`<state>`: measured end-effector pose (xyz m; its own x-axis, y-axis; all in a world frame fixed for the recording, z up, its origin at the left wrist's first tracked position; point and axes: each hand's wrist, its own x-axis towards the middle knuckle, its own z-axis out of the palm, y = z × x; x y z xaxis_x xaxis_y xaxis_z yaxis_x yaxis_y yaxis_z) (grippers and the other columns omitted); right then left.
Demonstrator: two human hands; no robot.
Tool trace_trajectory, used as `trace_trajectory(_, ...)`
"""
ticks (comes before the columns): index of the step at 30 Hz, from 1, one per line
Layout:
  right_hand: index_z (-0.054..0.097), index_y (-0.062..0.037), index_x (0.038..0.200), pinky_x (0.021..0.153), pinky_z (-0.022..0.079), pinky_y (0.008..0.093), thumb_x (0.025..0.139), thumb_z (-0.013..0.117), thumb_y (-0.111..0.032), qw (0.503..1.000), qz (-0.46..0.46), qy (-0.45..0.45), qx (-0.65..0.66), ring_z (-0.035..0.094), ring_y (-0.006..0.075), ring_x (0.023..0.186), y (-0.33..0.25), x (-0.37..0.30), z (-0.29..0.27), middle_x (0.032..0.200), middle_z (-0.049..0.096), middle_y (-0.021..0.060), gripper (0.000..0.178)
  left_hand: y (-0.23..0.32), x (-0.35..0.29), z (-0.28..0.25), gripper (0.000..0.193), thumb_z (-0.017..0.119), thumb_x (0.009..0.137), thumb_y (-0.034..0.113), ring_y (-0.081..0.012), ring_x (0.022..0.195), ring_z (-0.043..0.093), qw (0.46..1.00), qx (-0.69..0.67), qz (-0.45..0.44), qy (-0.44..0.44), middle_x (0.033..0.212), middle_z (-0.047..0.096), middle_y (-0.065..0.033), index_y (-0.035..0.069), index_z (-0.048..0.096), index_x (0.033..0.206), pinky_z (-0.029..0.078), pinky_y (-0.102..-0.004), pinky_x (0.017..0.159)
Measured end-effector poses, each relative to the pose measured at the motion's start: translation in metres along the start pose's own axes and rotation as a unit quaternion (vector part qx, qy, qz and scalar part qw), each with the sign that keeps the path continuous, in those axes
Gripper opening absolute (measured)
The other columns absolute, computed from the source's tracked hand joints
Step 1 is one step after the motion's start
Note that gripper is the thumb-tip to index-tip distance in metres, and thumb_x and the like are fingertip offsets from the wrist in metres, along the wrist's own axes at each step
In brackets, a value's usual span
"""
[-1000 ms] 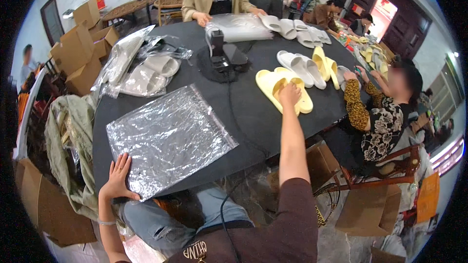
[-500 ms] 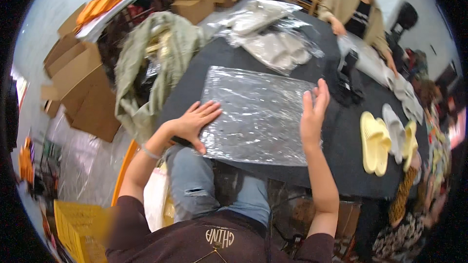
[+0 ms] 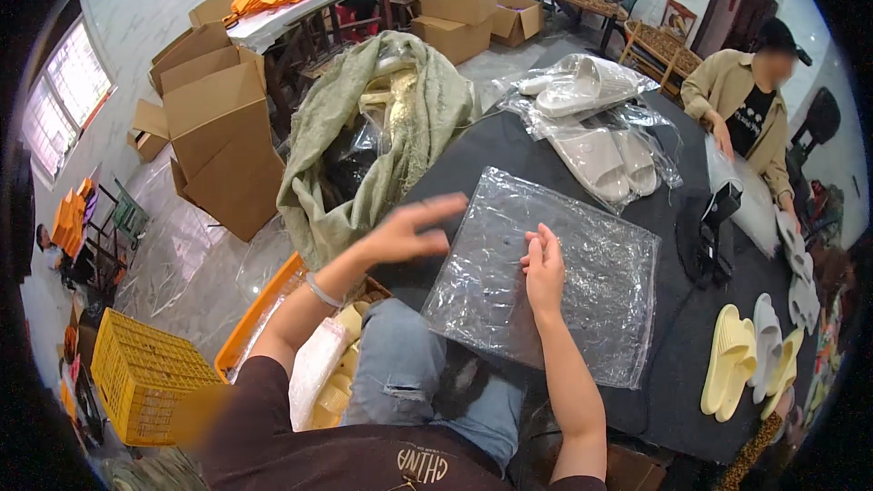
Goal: The person packs pairs of slippers into clear plastic bags. They retrieve slippers from a large sack, place them on a table, and insert them into bags. The person handles yellow, white, and black slippers, placing the packaged pairs on the table or into a crate.
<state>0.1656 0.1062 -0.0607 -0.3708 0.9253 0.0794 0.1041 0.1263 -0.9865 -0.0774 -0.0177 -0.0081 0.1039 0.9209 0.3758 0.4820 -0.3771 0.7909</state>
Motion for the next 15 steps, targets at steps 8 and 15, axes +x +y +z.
trace_trajectory(8,0.05,-0.0051,0.126,0.059,0.046,0.0214,0.097,0.047,-0.027,0.999,0.037,-0.028,0.008,0.054,0.0073,0.068,-0.006,0.006,0.006,0.107,0.063,0.0072,0.036,-0.226,-0.012,-0.13,0.038,0.068,0.075,0.032,-0.0236,0.093,0.065,0.808,0.147,-0.426,0.379,0.097,0.069,-0.0145,0.003,0.068,0.1,0.048,-0.0358,0.083)
trace_trajectory(15,0.056,-0.0053,0.118,0.087,0.047,0.0363,0.092,0.052,-0.03,0.999,0.0,0.015,-0.046,0.061,0.0266,0.1,0.012,0.017,0.008,0.109,0.063,0.0136,0.036,-0.289,0.034,-0.161,0.034,0.066,0.074,0.029,-0.0231,0.086,0.062,0.843,0.309,-0.395,0.193,0.09,0.067,-0.0127,0.003,0.067,0.096,0.047,-0.0353,0.078)
